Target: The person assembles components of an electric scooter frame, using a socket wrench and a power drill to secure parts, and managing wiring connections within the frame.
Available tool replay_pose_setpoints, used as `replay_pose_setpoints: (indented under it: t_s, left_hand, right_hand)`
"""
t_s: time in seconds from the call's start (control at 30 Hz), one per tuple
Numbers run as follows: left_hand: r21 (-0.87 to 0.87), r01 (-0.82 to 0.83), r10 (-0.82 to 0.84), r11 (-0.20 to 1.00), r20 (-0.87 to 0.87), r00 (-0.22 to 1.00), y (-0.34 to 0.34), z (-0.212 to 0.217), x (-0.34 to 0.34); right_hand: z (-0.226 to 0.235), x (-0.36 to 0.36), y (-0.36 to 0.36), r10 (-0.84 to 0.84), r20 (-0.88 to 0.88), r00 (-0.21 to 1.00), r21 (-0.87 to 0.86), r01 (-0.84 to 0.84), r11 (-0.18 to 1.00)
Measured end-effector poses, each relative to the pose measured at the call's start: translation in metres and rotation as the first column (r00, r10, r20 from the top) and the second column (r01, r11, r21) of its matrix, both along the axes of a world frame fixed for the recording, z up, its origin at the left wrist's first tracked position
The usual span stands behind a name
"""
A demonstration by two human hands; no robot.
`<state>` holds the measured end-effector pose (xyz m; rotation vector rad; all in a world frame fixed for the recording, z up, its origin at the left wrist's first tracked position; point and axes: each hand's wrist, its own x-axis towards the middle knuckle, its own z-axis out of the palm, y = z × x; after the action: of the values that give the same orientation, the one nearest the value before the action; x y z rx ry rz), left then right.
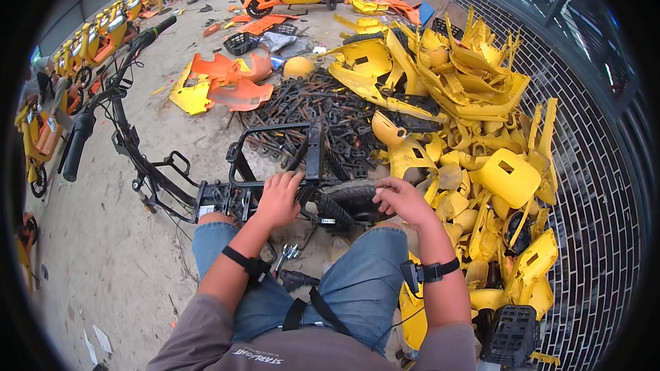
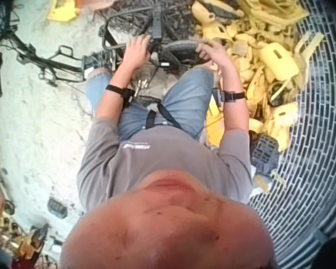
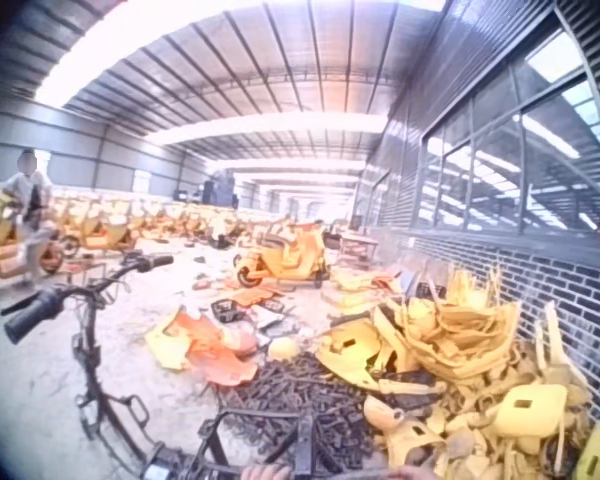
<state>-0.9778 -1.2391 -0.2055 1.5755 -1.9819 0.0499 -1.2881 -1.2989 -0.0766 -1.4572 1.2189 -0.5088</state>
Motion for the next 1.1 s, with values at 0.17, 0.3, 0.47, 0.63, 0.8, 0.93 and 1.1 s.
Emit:
replay_pose_setpoints:
  t_s: [0.17,0.3,0.47,0.63,0.8,0.93,1.1]
  left_hand:
    - [0.029,0.041,-0.041,0.999,-0.011,0.999,0.008,-0.003,0.007]
    - [0.021,0.066,-0.065,0.998,-0.014,0.998,0.013,-0.007,0.016]
    - [0.077,0.09,-0.088,0.993,-0.029,0.996,0.015,-0.007,0.02]
    - [0.19,0.096,-0.088,0.977,-0.05,0.995,0.024,0.017,0.024]
    - [0.319,-0.217,0.175,0.923,0.155,0.972,0.077,0.096,0.07]
    - [-0.228,-0.515,0.555,0.827,0.174,0.814,0.129,0.195,0.154]
    - [-0.622,-0.568,0.821,0.539,0.539,0.188,0.168,0.287,0.28]
  right_hand:
    - [0.019,0.032,-0.001,-0.067,0.081,0.994,-0.049,0.071,0.996]
    - [0.009,0.066,-0.006,-0.101,0.093,0.991,0.028,0.099,0.995]
    - [-0.059,0.109,-0.019,-0.191,0.118,0.974,-0.207,0.213,0.955]
    - [-0.129,0.118,-0.018,-0.053,0.28,0.959,-0.217,0.117,0.969]
    - [-0.158,0.12,-0.012,0.016,0.323,0.946,0.011,-0.021,1.0]
    - [-0.163,0.119,-0.014,0.196,0.246,0.949,-0.116,-0.172,0.978]
    - [-0.17,0.113,-0.012,0.236,0.026,0.971,-0.265,-0.221,0.939]
